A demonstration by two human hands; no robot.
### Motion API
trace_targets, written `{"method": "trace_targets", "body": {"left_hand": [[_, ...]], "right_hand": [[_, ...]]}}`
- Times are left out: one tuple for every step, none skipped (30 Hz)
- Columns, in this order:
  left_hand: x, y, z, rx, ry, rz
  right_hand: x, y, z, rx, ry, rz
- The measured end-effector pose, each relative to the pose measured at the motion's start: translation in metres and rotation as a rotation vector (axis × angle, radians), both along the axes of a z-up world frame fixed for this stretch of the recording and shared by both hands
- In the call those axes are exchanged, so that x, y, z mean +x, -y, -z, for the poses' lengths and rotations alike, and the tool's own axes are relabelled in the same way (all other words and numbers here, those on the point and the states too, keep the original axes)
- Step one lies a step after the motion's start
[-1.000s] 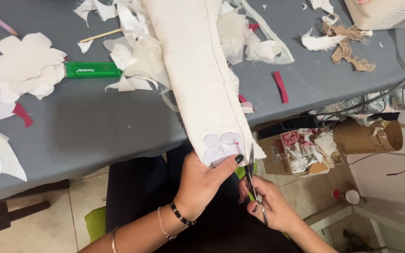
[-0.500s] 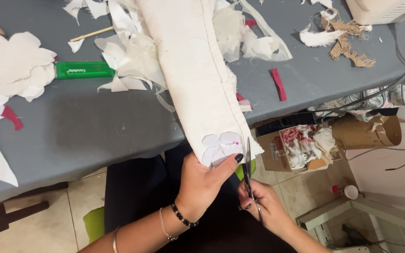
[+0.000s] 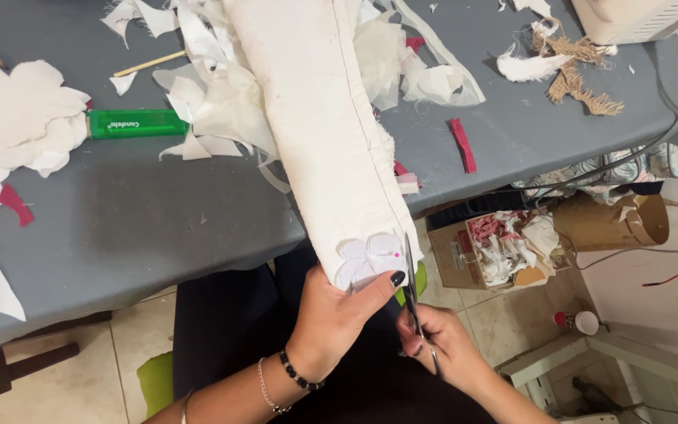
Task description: Cutting out flower shapes from white fabric using scissors on a workspace.
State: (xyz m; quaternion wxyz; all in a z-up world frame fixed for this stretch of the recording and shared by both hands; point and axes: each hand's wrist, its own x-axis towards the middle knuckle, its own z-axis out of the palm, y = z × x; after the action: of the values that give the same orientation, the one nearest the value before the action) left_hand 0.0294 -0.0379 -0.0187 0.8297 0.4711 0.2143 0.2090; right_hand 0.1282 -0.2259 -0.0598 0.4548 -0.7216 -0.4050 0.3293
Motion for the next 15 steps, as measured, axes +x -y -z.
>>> {"method": "trace_targets", "body": {"left_hand": [[-0.001, 0.000, 0.001, 0.028, -0.001, 0.015], [-0.003, -0.001, 0.002, 0.059, -0.001, 0.029], [-0.004, -0.001, 0.001, 0.062, 0.000, 0.029], [-0.006, -0.001, 0.001, 0.058, -0.008, 0.036], [-0.007, -0.001, 0.001, 0.054, -0.017, 0.044], [-0.007, -0.001, 0.002, 0.055, -0.017, 0.044], [-0.008, -0.002, 0.002, 0.052, -0.006, 0.047], [-0.008, -0.002, 0.003, 0.048, 0.005, 0.049], [-0.008, -0.003, 0.003, 0.049, 0.005, 0.050], [-0.008, -0.003, 0.003, 0.043, 0.001, 0.050], [-0.008, -0.003, 0.004, 0.037, -0.004, 0.050], [-0.008, -0.003, 0.004, 0.037, -0.004, 0.051], [-0.008, -0.003, 0.005, 0.033, -0.005, 0.054], [-0.008, -0.002, 0.005, 0.029, -0.006, 0.057], [-0.009, -0.004, 0.006, 0.029, -0.006, 0.057]], "right_hand": [[0.001, -0.003, -0.002, 0.001, -0.024, -0.010], [0.003, -0.006, -0.004, 0.005, -0.048, -0.020], [0.003, -0.010, -0.009, 0.009, -0.047, -0.021], [0.003, -0.014, -0.014, 0.018, -0.041, -0.031], [0.003, -0.018, -0.019, 0.028, -0.035, -0.042], [0.002, -0.018, -0.019, 0.029, -0.035, -0.041], [0.002, -0.018, -0.018, 0.029, -0.014, -0.040], [0.002, -0.019, -0.018, 0.028, 0.008, -0.039], [0.001, -0.016, -0.014, 0.029, 0.009, -0.038], [0.000, -0.013, -0.010, 0.035, 0.000, -0.015], [-0.001, -0.010, -0.006, 0.040, -0.008, 0.009], [-0.002, -0.008, -0.005, 0.040, -0.008, 0.009], [-0.002, -0.005, -0.004, 0.043, -0.035, 0.029], [-0.003, -0.003, -0.003, 0.047, -0.062, 0.049], [-0.003, -0.003, -0.004, 0.047, -0.062, 0.049]]}}
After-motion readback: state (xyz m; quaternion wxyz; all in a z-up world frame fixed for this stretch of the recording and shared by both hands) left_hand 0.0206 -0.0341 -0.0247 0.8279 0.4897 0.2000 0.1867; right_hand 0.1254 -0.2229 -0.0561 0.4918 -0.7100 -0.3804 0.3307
